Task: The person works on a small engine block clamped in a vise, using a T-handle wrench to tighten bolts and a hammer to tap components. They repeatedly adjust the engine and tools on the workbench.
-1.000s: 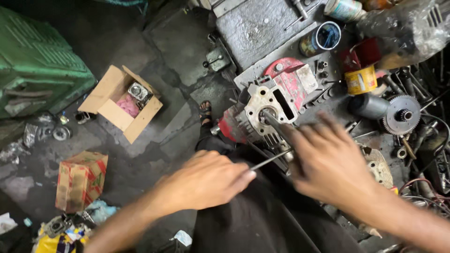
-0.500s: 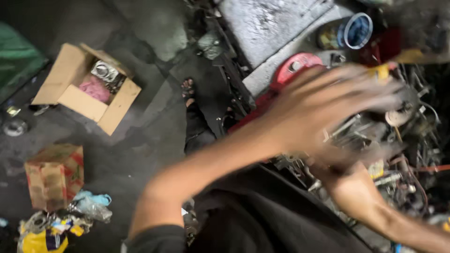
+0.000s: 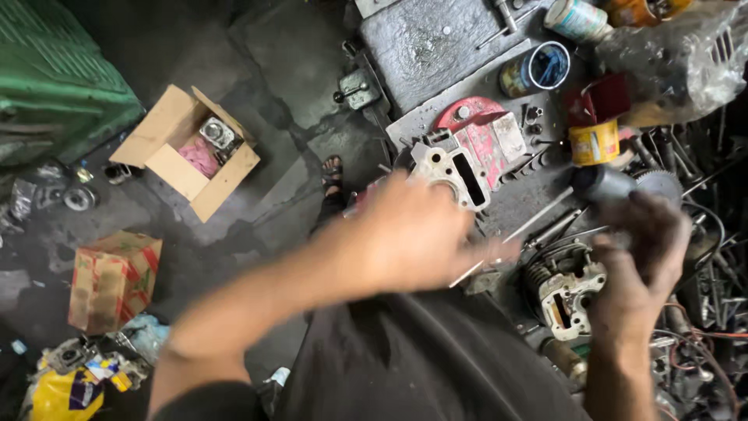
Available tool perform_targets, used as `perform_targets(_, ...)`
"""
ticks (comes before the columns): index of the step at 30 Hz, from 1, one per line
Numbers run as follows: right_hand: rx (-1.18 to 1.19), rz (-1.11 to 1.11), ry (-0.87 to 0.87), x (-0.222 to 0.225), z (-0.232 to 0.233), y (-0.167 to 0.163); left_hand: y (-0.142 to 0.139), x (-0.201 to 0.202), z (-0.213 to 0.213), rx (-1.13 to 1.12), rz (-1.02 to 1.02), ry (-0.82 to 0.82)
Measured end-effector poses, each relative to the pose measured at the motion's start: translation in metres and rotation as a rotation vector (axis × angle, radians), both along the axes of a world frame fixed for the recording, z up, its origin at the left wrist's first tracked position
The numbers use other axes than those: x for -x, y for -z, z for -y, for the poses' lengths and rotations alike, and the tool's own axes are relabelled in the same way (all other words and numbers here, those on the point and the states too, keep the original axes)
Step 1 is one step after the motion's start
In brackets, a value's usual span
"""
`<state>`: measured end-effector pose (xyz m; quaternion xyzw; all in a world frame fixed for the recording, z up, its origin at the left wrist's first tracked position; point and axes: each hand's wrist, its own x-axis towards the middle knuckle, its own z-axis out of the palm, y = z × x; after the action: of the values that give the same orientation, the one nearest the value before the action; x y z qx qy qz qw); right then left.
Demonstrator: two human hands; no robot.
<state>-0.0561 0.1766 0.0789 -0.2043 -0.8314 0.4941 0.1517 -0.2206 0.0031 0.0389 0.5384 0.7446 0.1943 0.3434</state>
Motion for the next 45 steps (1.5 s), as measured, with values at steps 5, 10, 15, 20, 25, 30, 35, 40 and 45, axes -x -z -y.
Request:
perform_targets(5,-0.973,0.268,-0.832,0.043,0.028,-0.023,0.013,-0.076,0.068,-0.154,0.203,-0.225)
perform_targets(10,-0.971,0.943,-0.870,0.082,0.058,-0.007,0.075,-0.101,0.094,-0.717,0.408,-0.845)
perform_targets(15,-0.820,1.312,-0.993,0.075,0.045,0.028,0.106,-0.061,0.059,-1.216,0.158,-0.864)
perform_targets(20,0.114,1.026,-0.230,0.040,0.038,0.039,0.100,0.029,-0.037,-0.817,-0.005,-0.300)
perform_targets(25,1.296,0.601,0.454,0.019,0.048,0.049,0.102,0.011,-0.201,0.167,0.638,0.895)
perform_targets(30,1.244,0.362,0.279,-0.005,0.024,0.030,0.082,0.031,-0.135,-0.541,0.323,0.252)
perform_targets(35,0.093,0.118,0.268,-0.005,0.009,-0.006,0.005,-0.020,0.011,-0.206,0.023,-0.036)
perform_targets(40,-1.003,0.226,-0.767,0.040,0.032,-0.029,0.019,-0.086,0.073,-0.076,0.295,-0.150)
perform_targets(45,-1.071,0.961,-1.055,0.083,0.060,-0.003,0.095,-0.102,0.102,-0.616,0.284,-0.540)
